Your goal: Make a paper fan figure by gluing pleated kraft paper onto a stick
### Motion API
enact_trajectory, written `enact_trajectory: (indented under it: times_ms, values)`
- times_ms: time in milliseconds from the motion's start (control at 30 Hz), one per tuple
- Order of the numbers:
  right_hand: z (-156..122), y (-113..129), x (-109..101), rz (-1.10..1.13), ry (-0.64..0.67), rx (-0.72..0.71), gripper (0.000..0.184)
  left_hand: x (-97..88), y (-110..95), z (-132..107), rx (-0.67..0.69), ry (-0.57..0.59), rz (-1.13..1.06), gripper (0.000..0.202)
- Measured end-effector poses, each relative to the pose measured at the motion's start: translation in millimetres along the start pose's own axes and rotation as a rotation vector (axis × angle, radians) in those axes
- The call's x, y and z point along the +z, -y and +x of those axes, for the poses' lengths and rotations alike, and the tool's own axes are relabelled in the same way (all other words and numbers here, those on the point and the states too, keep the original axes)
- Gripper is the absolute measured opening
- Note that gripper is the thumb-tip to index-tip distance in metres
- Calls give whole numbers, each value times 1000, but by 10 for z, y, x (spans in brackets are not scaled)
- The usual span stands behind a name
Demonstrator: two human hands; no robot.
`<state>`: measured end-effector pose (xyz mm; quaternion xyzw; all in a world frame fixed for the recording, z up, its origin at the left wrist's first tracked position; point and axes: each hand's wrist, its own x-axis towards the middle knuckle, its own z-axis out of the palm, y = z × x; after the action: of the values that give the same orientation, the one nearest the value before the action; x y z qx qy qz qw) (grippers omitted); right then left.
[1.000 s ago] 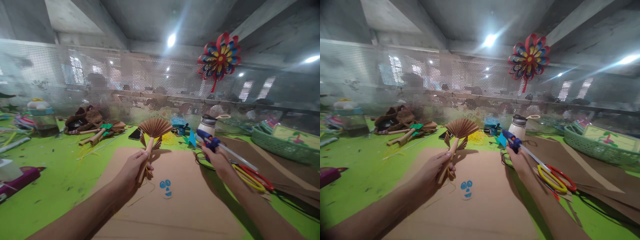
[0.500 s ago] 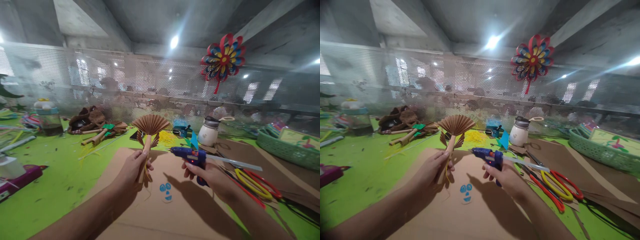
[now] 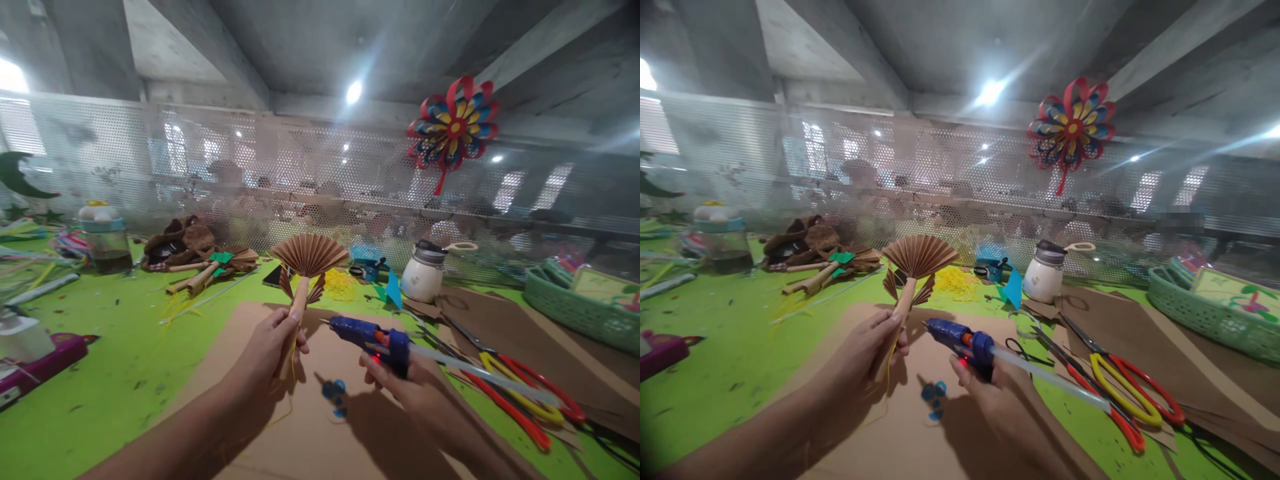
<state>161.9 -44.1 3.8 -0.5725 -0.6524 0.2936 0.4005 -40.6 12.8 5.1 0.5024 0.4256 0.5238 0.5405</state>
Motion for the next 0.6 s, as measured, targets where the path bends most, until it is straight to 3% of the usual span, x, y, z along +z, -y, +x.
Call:
enact_trajectory:
  times_ms: [200,433,600]
  values:
    - [-32,-16,-27,-50,-32,-26,44,2,85,-37,38,40,106,25]
    - [-57,-32,-59,-75,-50,-61,49,21,177,-14,-4,125,-2,24]
    - [-23,-23,-50,45,4,-47,47,59,141,-76,-23,177,-44,25]
